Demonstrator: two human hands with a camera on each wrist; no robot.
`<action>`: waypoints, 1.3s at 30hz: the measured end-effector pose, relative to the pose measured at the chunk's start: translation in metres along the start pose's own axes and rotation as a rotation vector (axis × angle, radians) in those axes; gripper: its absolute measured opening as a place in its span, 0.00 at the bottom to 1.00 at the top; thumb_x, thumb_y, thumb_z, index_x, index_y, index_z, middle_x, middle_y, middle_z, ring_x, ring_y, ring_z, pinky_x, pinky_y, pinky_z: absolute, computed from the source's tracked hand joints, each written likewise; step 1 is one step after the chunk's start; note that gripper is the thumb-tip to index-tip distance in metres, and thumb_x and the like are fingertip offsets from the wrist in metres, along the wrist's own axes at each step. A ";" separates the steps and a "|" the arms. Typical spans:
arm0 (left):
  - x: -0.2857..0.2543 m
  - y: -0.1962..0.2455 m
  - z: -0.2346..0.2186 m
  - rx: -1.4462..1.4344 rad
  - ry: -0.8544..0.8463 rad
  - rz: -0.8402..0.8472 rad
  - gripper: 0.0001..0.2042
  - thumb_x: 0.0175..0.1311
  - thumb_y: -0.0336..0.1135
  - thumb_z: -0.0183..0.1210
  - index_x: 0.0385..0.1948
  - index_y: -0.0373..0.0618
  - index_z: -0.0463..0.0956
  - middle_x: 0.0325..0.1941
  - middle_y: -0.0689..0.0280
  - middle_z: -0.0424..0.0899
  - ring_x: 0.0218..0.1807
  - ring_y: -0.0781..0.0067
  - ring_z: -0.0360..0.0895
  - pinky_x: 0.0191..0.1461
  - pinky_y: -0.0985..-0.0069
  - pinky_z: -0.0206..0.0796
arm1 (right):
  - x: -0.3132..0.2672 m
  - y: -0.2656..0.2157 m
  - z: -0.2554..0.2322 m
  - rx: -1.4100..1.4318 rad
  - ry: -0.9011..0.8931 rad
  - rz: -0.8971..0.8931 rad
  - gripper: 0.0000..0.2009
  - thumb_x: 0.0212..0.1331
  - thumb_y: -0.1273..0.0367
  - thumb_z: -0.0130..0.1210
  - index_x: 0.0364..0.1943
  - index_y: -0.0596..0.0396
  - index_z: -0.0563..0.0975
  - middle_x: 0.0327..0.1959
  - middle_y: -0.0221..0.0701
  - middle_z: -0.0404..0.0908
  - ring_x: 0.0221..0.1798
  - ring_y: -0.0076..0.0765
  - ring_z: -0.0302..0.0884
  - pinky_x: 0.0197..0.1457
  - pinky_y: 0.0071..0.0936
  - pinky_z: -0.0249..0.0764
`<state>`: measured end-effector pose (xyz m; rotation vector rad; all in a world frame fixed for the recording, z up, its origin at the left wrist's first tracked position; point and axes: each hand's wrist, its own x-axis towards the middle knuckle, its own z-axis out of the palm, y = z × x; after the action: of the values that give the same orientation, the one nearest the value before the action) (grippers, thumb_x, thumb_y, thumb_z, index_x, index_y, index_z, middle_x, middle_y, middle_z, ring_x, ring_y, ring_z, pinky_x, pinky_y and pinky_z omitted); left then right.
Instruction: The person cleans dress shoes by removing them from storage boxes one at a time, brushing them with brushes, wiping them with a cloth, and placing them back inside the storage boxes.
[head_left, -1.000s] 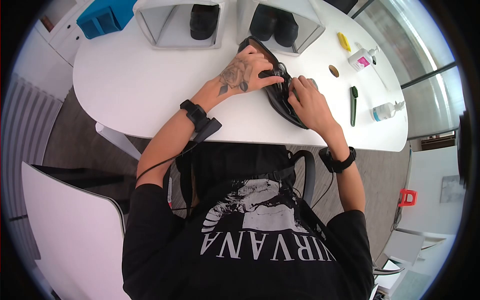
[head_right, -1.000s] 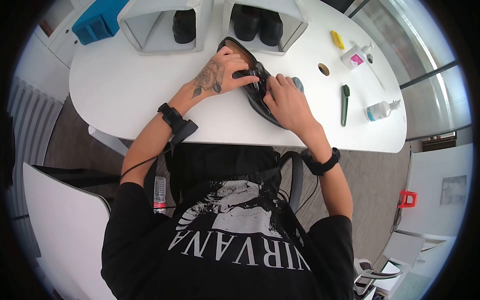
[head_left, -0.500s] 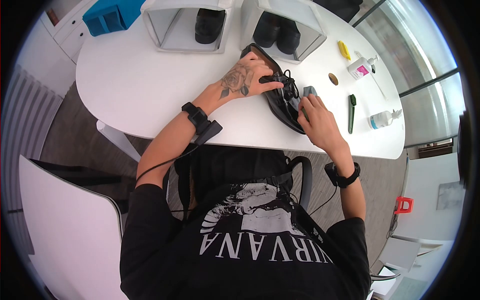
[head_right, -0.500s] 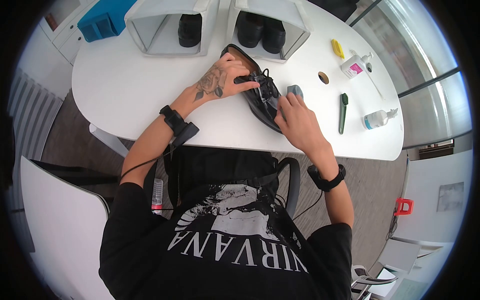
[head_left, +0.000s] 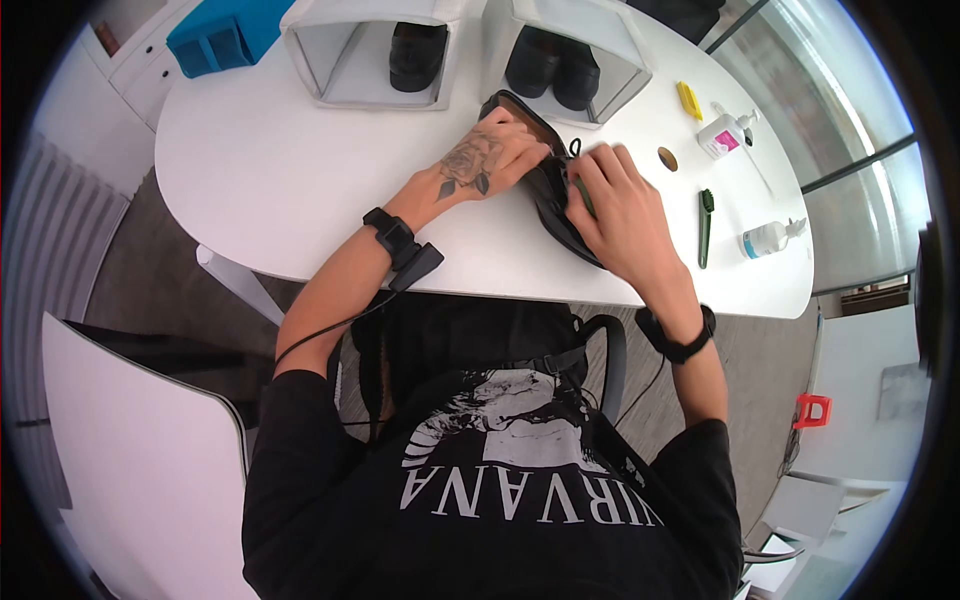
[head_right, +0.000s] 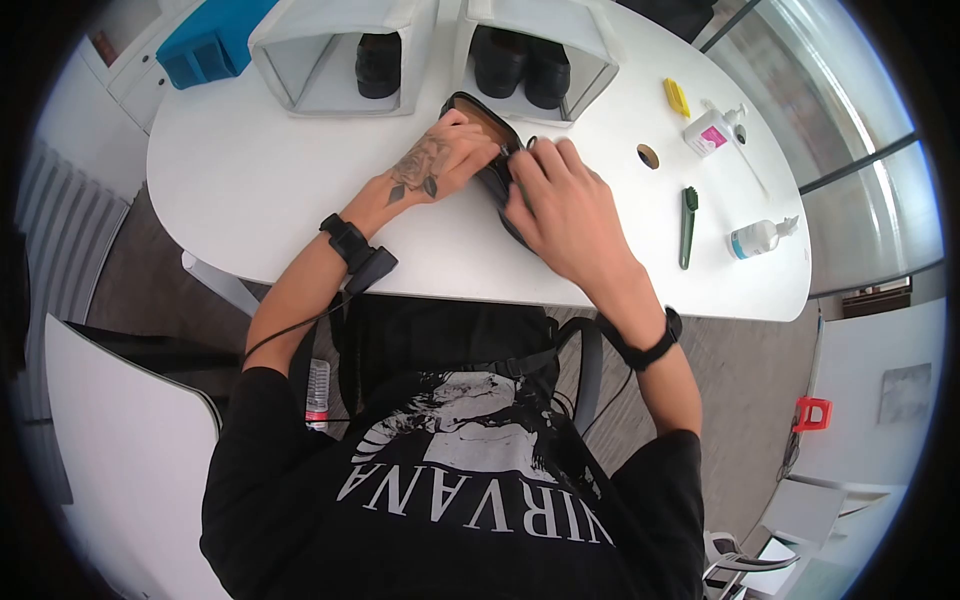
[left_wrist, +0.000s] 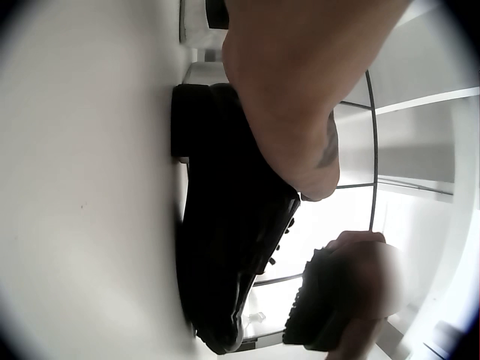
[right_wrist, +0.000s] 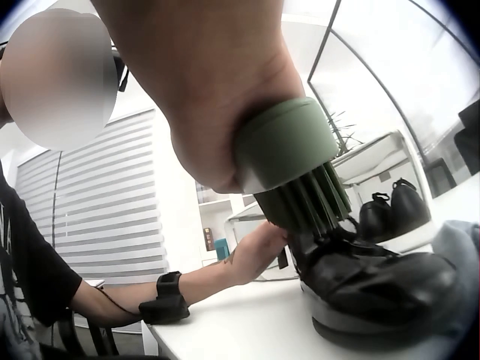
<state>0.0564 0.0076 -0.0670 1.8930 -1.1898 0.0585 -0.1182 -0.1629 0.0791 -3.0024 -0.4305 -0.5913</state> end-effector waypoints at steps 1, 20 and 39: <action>-0.009 -0.005 0.000 -0.053 -0.007 -0.050 0.24 0.70 0.56 0.63 0.45 0.40 0.78 0.46 0.56 0.82 0.51 0.58 0.78 0.64 0.66 0.67 | 0.010 0.001 0.005 -0.037 0.056 -0.059 0.08 0.63 0.69 0.57 0.42 0.57 0.74 0.42 0.36 0.74 0.47 0.45 0.75 0.45 0.41 0.80; 0.039 0.039 -0.021 0.289 -0.091 0.243 0.16 0.79 0.40 0.50 0.38 0.36 0.79 0.38 0.57 0.83 0.46 0.57 0.79 0.65 0.66 0.65 | -0.042 0.026 0.027 -0.042 -0.172 0.096 0.07 0.62 0.70 0.57 0.39 0.58 0.74 0.40 0.39 0.75 0.48 0.49 0.76 0.44 0.46 0.81; 0.040 0.023 -0.006 0.235 0.007 0.331 0.18 0.78 0.37 0.49 0.27 0.38 0.80 0.31 0.59 0.82 0.41 0.59 0.78 0.59 0.64 0.63 | 0.023 0.053 0.069 0.189 0.096 0.125 0.08 0.66 0.67 0.56 0.41 0.58 0.74 0.42 0.37 0.76 0.51 0.50 0.77 0.48 0.45 0.79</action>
<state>0.0635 -0.0204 -0.0301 1.8715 -1.5361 0.3996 -0.0579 -0.2006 0.0238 -2.7833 -0.2738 -0.6418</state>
